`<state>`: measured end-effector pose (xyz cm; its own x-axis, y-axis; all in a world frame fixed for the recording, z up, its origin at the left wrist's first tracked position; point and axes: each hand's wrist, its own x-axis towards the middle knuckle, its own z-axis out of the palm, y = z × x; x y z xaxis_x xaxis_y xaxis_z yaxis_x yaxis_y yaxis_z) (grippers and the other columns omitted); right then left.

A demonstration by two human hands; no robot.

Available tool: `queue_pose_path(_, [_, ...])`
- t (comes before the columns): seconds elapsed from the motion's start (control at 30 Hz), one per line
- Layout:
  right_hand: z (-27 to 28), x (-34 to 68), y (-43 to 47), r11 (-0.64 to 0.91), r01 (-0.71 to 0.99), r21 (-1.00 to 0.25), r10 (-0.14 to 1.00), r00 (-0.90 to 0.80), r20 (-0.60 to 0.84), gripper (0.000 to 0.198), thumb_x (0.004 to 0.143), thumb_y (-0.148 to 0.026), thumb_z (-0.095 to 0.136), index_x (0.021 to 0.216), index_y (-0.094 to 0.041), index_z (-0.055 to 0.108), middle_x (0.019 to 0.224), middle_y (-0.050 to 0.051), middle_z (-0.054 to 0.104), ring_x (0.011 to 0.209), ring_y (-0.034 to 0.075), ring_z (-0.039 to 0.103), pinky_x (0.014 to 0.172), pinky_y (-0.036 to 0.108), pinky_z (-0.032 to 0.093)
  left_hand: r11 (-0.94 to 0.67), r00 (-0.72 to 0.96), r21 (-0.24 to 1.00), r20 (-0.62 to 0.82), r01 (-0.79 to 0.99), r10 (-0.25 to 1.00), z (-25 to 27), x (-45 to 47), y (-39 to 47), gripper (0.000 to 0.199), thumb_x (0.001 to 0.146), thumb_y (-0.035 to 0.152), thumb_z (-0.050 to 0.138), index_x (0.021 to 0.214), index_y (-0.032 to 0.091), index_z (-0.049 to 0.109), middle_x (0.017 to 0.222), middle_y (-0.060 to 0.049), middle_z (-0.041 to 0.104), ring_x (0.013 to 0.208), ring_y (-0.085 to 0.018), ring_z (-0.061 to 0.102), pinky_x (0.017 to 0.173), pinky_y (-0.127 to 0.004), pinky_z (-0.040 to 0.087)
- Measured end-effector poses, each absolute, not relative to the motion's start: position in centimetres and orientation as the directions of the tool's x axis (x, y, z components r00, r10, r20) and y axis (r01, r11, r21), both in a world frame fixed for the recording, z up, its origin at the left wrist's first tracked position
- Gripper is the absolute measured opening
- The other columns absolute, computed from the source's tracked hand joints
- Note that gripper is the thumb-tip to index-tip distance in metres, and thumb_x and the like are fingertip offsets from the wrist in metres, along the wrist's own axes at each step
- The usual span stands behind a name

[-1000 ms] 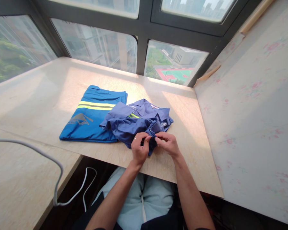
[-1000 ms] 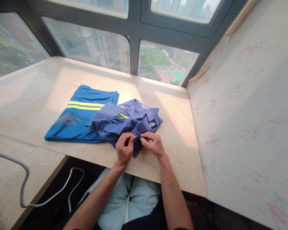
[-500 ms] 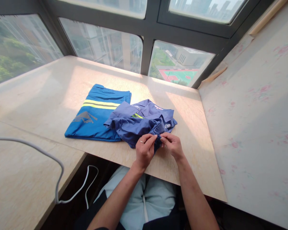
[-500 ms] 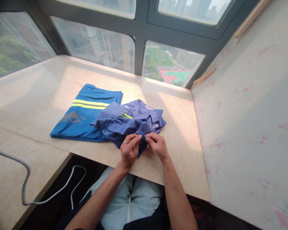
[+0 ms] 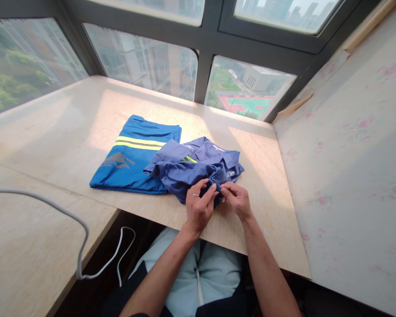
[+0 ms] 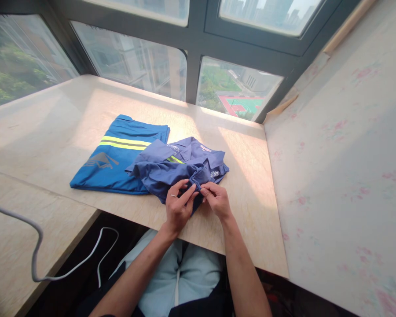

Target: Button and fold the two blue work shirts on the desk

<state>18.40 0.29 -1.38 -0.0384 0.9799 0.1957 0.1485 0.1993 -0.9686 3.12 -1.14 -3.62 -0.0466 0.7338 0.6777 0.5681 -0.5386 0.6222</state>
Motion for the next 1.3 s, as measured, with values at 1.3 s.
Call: queue_pose_path(1.3, [-1.7,17.5,0.0,0.243,0.242,-0.939,0.968,0.005,0.252,0.018,0.086,-0.034,0.062,0.077,-0.019,0.068,0.069,0.000,0.059,0.058,0.012,0.050,0.053,0.025,0.041,-0.632,-0.079,0.723,0.673,0.280,0.735,-3.4,2.8,0.0,0.016,0.088,0.011,0.060,0.094,0.020,0.071,0.094,-0.006,0.075,0.088,-0.018,0.071,0.080,-0.034,0.057])
